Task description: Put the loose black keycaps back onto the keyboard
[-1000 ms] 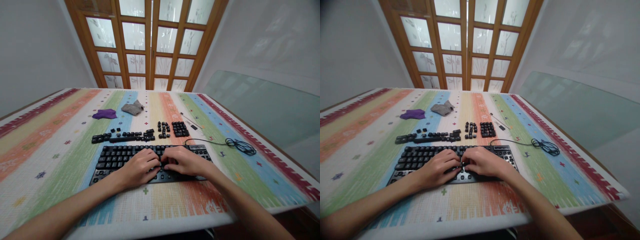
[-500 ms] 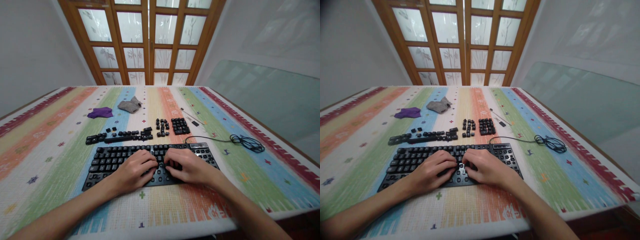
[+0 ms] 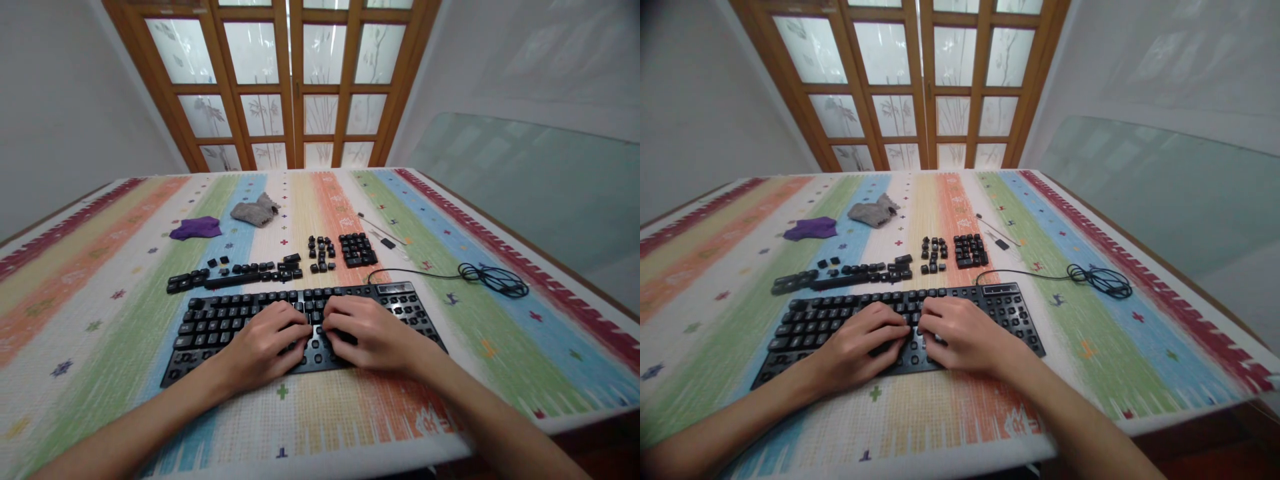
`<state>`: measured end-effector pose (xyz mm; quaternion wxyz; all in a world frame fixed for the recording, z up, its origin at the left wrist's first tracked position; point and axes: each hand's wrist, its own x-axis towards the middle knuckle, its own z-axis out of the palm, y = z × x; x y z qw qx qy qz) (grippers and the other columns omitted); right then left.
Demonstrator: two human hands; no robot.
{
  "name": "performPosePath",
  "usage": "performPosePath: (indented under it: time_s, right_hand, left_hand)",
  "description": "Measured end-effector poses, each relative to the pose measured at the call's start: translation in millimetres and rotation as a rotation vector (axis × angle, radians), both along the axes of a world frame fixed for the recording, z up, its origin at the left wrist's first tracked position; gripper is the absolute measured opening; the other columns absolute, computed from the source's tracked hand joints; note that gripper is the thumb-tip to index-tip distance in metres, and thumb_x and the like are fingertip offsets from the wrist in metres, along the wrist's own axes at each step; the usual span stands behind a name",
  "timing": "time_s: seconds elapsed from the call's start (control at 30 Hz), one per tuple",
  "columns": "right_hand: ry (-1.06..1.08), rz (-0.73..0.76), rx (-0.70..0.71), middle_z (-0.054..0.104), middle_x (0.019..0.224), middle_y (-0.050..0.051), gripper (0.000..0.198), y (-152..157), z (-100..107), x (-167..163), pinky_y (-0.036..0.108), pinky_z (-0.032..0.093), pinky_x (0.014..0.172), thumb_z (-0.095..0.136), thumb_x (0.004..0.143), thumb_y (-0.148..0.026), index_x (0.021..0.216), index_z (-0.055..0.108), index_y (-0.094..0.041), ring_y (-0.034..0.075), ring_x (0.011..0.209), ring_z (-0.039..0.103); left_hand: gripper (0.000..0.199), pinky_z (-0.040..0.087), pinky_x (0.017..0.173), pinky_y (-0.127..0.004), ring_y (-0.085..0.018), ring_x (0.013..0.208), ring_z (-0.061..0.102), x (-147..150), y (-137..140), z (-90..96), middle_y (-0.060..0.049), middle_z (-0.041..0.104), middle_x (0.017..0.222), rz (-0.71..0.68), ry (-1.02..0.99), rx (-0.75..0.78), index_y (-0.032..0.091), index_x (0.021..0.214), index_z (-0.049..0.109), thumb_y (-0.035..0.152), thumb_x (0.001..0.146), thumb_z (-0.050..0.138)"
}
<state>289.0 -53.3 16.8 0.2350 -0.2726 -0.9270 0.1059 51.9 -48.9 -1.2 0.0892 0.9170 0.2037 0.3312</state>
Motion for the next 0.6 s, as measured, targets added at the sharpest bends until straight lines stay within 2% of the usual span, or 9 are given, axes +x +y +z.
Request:
performPosePath:
  time_s: [0.33, 0.6]
  right_hand:
    - [0.108, -0.033, 0.021, 0.064, 0.088, 0.008, 0.018, -3.1, 3.7, -3.0, 0.029, 0.050, 0.069, 0.049, 0.093, -0.013, 0.090, 0.067, -0.015, 0.017, 0.077, 0.058]
    - [0.131, -0.036, 0.010, 0.064, 0.089, 0.009, 0.017, -3.3, 2.5, -4.0, 0.030, 0.051, 0.070, 0.051, 0.091, -0.011, 0.093, 0.067, -0.014, 0.017, 0.078, 0.059]
  left_hand:
    - [0.011, 0.053, 0.084, -0.037, -0.020, 0.091, 0.058, -0.5, 1.8, 0.6, -0.008, 0.067, 0.097, 0.018, 0.073, 0.019, 0.014, 0.095, 0.065, 0.013, 0.096, 0.054]
    - [0.011, 0.052, 0.087, -0.041, -0.024, 0.101, 0.060, 1.2, 2.5, 3.3, -0.009, 0.070, 0.103, 0.011, 0.110, 0.158, 0.013, 0.100, 0.066, 0.012, 0.094, 0.057]
